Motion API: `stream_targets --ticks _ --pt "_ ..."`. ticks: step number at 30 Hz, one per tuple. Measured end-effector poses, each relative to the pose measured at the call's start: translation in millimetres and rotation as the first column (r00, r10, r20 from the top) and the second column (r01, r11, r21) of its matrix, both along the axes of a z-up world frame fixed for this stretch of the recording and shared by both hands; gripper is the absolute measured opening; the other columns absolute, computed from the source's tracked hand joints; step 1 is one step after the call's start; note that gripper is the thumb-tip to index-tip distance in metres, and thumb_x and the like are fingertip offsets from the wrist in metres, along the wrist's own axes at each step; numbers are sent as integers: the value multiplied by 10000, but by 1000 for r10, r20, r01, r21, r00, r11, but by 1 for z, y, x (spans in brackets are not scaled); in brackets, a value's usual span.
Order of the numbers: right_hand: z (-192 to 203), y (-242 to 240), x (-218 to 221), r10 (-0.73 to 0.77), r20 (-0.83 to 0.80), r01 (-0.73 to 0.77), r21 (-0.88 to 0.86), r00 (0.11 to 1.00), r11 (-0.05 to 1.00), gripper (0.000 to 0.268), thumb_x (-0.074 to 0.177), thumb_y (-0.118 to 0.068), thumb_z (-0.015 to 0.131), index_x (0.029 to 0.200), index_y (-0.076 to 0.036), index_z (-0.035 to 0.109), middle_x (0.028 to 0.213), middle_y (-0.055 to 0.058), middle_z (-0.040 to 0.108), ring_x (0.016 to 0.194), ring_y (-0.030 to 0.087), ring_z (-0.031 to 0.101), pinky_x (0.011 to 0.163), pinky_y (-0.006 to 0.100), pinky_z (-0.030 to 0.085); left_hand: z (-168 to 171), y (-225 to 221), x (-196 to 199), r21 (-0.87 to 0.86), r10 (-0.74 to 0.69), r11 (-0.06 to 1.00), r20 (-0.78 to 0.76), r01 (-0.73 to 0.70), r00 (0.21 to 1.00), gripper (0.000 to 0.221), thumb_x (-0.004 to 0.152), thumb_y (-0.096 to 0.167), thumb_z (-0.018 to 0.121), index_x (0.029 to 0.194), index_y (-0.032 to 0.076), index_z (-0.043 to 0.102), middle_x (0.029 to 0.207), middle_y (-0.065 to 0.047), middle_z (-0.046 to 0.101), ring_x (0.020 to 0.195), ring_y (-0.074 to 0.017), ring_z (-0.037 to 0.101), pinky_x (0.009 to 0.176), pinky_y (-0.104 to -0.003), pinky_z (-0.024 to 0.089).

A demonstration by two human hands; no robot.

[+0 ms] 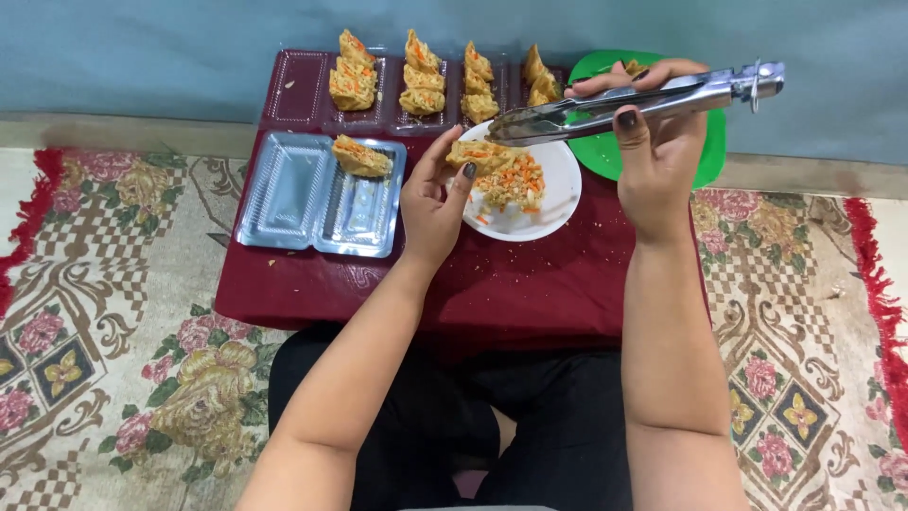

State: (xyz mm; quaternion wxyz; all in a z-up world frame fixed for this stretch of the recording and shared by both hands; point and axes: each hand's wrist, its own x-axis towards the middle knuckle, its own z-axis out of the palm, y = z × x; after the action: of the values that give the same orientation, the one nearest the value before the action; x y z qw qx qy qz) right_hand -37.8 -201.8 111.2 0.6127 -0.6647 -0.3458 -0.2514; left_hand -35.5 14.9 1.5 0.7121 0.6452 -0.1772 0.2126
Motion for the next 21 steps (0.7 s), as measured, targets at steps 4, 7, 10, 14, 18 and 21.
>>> stream_targets --ticks 4,7,10,14,18,21 --pt "-4 6 7 73 8 -74 45 997 996 236 1120 -260 591 1261 -219 406 1170 117 652 1215 298 662 1300 442 378 -1 0 0 11 9 1000 11 -9 1000 449 999 36 645 1429 29 516 1034 -46 666 733 -52 498 660 -192 415" --pt "-8 13 7 187 -59 -184 63 980 981 223 1115 -158 552 1288 -178 414 1177 147 643 1222 299 660 1172 460 580 -1 1 1 53 31 998 19 -32 999 457 989 51 643 1427 38 512 1103 -75 687 804 -77 585 697 -202 463" --pt "-9 14 -2 52 -23 -50 68 998 996 198 1122 -176 569 1230 -203 404 1129 102 679 1187 293 691 1350 460 317 -2 1 1 28 20 999 6 -20 1000 443 1006 74 645 1430 51 521 900 1 630 672 -42 440 616 -189 358" --pt "-29 9 3 -248 93 227 190 964 955 261 1145 -305 507 1214 -134 322 1212 218 608 1173 355 659 1146 496 465 -12 -3 8 -48 80 996 56 -78 995 429 1013 124 653 1419 52 534 1321 -105 636 943 -124 636 809 -250 527" --pt "-73 10 6 -355 140 337 136 924 932 323 1089 -261 595 1137 -68 341 1148 205 659 1123 345 684 1161 534 387 -23 -5 12 -46 155 987 55 -153 986 415 1043 234 629 1427 91 560 1360 -99 636 924 -126 688 846 -300 580" --pt "-116 17 2 -438 191 438 43 879 898 246 1047 -82 626 1080 -29 388 1081 251 678 1110 412 703 1184 566 308 -23 -5 13 -39 159 987 66 -156 985 415 1038 224 634 1430 108 560 1355 -93 635 927 -108 685 834 -285 578"
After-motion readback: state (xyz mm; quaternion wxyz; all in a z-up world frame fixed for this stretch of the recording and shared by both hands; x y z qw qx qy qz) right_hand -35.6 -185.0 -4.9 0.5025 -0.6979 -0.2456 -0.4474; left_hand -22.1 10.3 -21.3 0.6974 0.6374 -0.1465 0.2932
